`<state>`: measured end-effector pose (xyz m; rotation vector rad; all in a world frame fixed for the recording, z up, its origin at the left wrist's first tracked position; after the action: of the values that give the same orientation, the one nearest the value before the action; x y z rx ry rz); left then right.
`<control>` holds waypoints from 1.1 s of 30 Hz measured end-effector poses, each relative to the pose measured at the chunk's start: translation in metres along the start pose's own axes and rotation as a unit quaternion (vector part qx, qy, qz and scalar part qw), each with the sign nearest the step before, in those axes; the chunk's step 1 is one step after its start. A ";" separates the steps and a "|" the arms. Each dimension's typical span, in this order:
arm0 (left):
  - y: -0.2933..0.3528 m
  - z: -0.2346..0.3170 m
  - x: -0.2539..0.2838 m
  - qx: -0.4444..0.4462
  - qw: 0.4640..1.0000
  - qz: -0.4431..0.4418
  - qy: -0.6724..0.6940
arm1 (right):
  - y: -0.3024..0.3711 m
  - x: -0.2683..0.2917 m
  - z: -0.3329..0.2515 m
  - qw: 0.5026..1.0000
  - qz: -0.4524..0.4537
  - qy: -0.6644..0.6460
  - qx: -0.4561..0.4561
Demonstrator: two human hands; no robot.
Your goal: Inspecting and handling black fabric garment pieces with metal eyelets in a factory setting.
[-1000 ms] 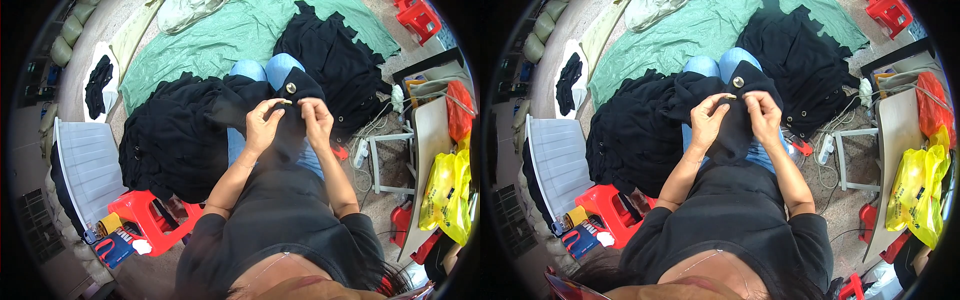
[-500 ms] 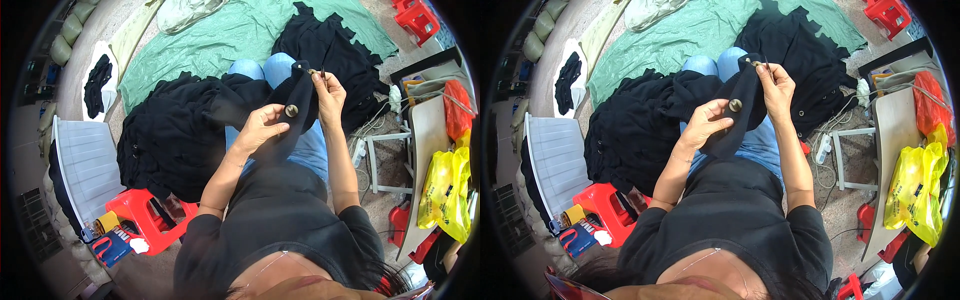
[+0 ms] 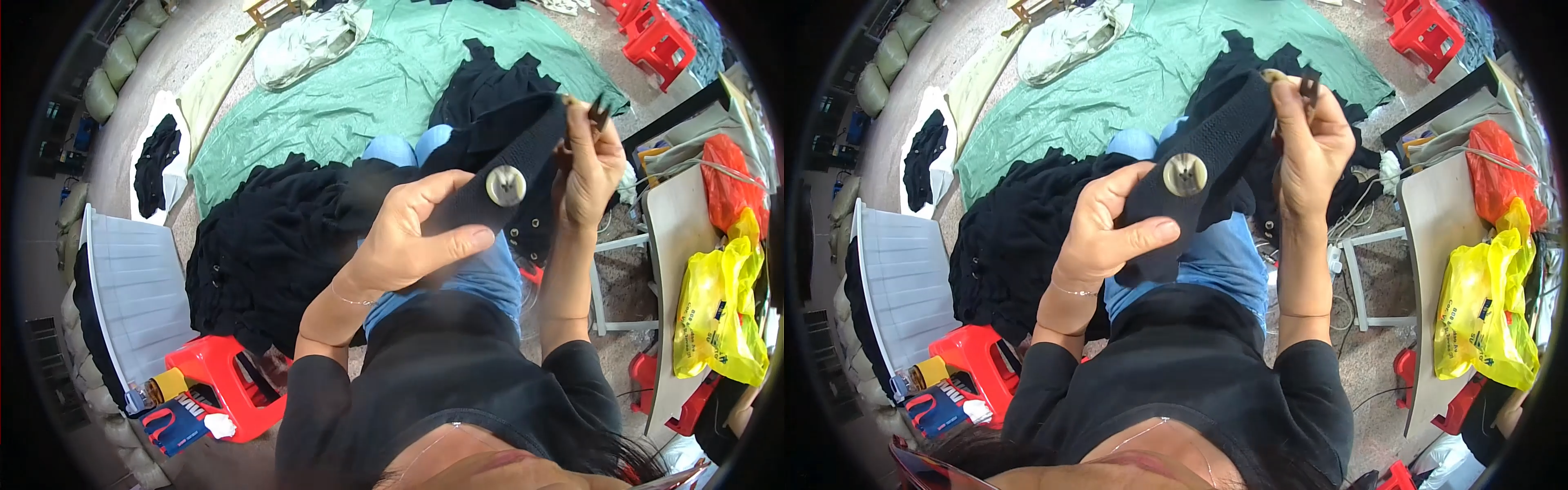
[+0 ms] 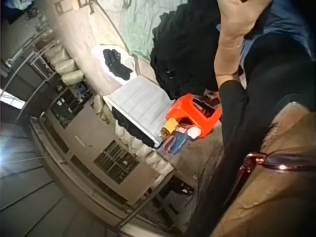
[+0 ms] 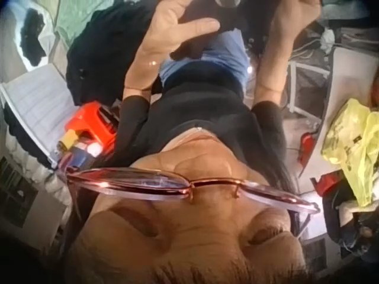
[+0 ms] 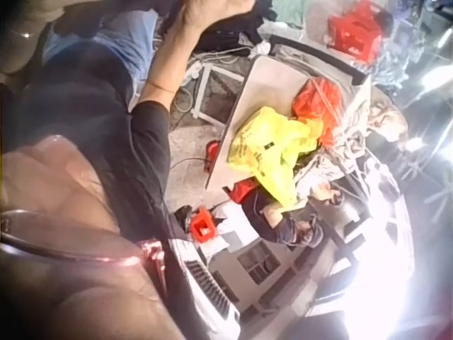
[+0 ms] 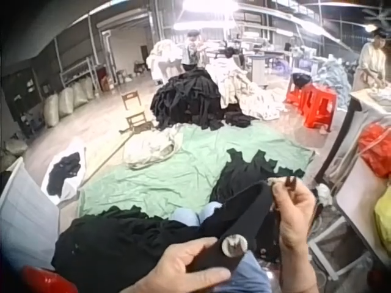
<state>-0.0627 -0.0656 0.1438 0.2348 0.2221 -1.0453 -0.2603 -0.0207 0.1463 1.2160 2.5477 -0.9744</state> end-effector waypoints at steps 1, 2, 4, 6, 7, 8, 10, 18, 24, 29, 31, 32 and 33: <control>-0.005 -0.010 0.004 0.020 0.999 0.018 0.035 | -0.005 -0.005 0.005 0.998 -0.031 0.057 0.012; -0.012 -0.022 0.008 0.042 0.996 0.033 0.069 | -0.006 -0.010 0.024 0.998 -0.046 0.045 -0.014; -0.022 -0.055 0.024 0.062 0.984 0.087 0.144 | 0.007 0.006 0.063 0.956 -0.127 0.263 0.007; -0.021 -0.085 0.046 0.070 0.973 0.162 0.149 | 0.036 0.006 0.067 0.965 -0.155 0.210 0.030; -0.022 -0.094 0.052 0.070 0.973 0.164 0.149 | 0.047 0.006 0.065 0.962 -0.177 0.205 0.021; -0.022 -0.092 0.052 0.060 0.978 0.152 0.130 | 0.053 -0.002 0.054 0.950 -0.226 0.210 0.056; -0.017 -0.089 0.052 0.045 0.986 0.148 0.058 | 0.064 -0.017 0.037 0.931 -0.299 0.184 0.102; -0.014 -0.075 0.047 0.035 0.993 0.094 -0.060 | 0.069 -0.044 0.052 0.896 -0.405 0.146 0.110; -0.011 -0.079 0.059 -0.052 0.967 0.162 -0.191 | 0.073 -0.047 0.050 0.931 -0.318 0.145 0.107; -0.014 -0.090 0.074 -0.040 0.990 0.129 0.044 | 0.077 -0.043 0.065 0.940 -0.304 0.144 0.062; -0.014 -0.087 0.074 -0.038 0.990 0.126 -0.051 | 0.080 -0.040 0.066 0.940 -0.305 0.145 0.047; -0.015 -0.091 0.076 -0.030 0.991 0.130 -0.031 | 0.082 -0.040 0.071 0.940 -0.307 0.144 0.029; -0.016 -0.093 0.078 -0.029 0.990 0.132 -0.030 | 0.084 -0.040 0.072 0.940 -0.308 0.143 0.027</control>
<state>-0.0455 -0.1099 0.0310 0.1752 0.1618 -0.7816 -0.1813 -0.0523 0.0646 0.5908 3.2526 -1.0326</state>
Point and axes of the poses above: each hand's wrist, its own y-axis away from the middle knuckle, its own x-axis out of the back of the hand, z = x × y, the point moved 9 cm from there along -y, towards the middle knuckle, and after that the axes turned 10 degrees about x, right-handed, at the moved point
